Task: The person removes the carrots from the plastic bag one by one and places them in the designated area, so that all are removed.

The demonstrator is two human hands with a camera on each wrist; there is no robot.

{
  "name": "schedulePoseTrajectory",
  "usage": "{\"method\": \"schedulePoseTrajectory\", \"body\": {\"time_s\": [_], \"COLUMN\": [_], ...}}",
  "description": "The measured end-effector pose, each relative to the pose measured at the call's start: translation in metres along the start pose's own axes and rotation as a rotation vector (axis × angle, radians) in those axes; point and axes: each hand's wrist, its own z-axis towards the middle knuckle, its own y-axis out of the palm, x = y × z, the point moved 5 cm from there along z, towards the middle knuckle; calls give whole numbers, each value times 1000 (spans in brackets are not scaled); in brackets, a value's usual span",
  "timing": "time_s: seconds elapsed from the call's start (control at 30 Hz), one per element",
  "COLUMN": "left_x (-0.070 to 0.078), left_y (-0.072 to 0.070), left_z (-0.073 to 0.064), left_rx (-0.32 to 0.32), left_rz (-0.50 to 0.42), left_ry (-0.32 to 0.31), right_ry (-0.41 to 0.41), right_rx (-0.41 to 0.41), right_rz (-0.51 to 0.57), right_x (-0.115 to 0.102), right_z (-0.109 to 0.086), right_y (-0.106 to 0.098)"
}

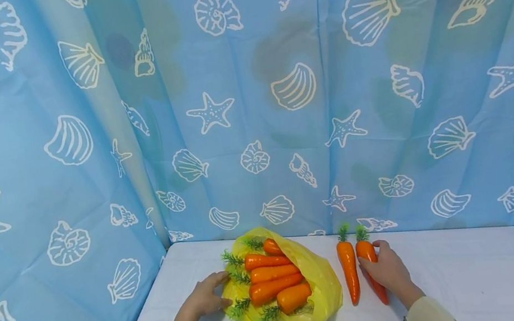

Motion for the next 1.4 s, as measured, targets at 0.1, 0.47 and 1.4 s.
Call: {"method": "schedulePoseTrajectory", "body": {"time_s": [0.1,0.47,1.4], "left_x": [0,1,0], "left_y": [0,0,1], "left_z": [0,-2,-1], "left_rx": [1,0,-5], "left_rz": [3,8,-2], "left_ry": [2,-3,-28], "right_ry": [6,10,-93], "right_rx": [-1,-5,70], "right_rz": [23,42,-102], "right_x": [-1,-2,-6], "right_z": [-1,-4,-5], "right_y": [-1,-2,-24]}}
